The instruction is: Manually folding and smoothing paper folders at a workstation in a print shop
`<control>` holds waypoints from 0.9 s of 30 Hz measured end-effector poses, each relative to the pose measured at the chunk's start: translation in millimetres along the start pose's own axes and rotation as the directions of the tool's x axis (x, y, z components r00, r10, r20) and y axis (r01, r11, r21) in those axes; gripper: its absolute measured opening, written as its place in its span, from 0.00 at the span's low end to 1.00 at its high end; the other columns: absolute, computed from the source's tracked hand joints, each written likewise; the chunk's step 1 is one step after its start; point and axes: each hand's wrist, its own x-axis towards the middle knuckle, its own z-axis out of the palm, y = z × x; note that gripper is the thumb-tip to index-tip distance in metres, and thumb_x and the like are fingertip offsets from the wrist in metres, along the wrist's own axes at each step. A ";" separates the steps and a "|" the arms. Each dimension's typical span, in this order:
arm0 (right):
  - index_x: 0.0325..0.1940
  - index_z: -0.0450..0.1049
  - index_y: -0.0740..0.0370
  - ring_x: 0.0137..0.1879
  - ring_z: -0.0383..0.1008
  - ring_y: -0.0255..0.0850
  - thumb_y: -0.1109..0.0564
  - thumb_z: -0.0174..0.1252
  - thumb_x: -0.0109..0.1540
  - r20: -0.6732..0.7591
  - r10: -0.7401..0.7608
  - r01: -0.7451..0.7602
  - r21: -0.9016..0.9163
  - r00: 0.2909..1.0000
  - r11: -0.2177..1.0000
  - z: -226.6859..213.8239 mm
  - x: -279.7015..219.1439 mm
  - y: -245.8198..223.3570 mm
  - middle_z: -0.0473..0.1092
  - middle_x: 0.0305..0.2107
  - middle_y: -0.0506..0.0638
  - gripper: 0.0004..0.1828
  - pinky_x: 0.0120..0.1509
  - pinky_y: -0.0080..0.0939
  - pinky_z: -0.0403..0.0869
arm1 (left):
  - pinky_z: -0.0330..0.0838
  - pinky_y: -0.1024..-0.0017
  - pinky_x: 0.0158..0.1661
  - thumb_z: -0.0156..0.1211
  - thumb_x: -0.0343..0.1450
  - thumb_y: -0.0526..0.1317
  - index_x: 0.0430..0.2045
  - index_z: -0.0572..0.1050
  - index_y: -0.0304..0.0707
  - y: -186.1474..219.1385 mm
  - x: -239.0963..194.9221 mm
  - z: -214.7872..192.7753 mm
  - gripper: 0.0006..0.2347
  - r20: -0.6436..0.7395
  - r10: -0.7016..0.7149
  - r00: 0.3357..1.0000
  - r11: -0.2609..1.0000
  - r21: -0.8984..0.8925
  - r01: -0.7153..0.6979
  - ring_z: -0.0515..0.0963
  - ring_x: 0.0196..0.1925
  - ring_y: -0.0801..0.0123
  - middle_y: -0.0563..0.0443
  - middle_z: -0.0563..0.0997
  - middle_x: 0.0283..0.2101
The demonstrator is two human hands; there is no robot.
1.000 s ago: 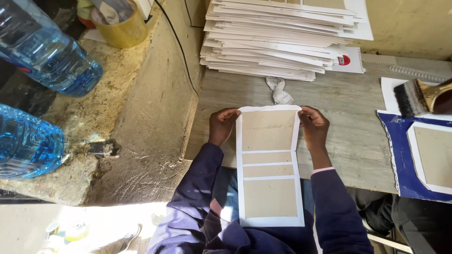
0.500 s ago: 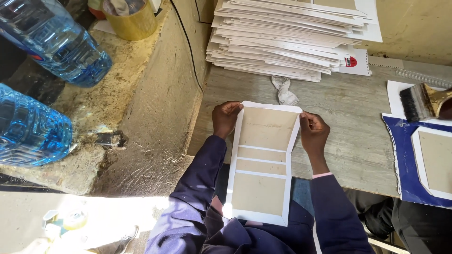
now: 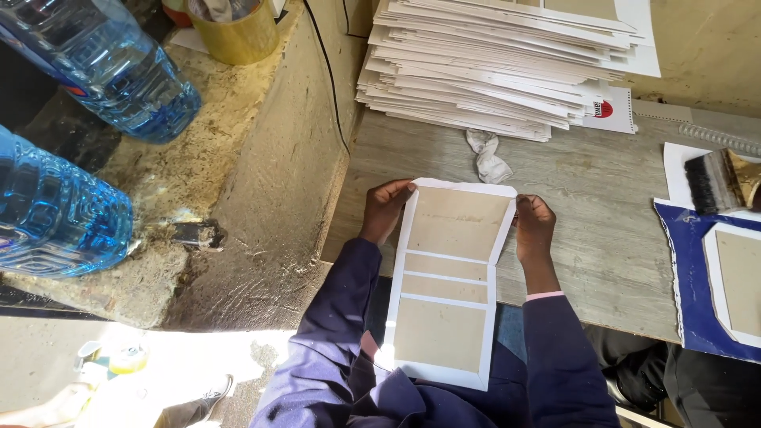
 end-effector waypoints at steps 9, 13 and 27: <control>0.37 0.75 0.58 0.31 0.71 0.28 0.57 0.58 0.69 0.003 -0.001 0.001 0.005 1.000 1.000 0.0 -2.7 1.9 0.70 0.25 0.44 0.06 0.36 0.29 0.73 | 0.79 0.60 0.55 0.65 0.78 0.38 0.51 0.86 0.44 36.3 -33.3 21.5 0.10 -0.143 0.217 0.966 0.898 0.417 -0.140 0.86 0.50 0.63 0.44 0.90 0.44; 0.38 0.75 0.56 0.32 0.73 0.28 0.55 0.60 0.70 0.030 0.010 -0.011 0.037 0.999 0.999 -4.9 -4.4 -0.7 0.69 0.24 0.43 0.07 0.37 0.29 0.75 | 0.80 0.69 0.49 0.66 0.76 0.39 0.47 0.88 0.43 1.8 1.6 -7.0 0.08 -0.047 -0.066 0.997 0.995 0.072 0.069 0.83 0.45 0.74 0.53 0.90 0.43; 0.56 0.81 0.63 0.42 0.76 0.41 0.60 0.49 0.78 0.456 0.033 0.190 -0.434 0.889 0.881 -16.5 6.4 -64.2 0.76 0.32 0.54 0.14 0.55 0.48 0.75 | 0.87 0.63 0.36 0.65 0.73 0.32 0.47 0.85 0.30 26.3 50.3 -24.7 0.10 0.227 -0.224 0.948 0.920 0.371 0.129 0.89 0.37 0.56 0.32 0.88 0.40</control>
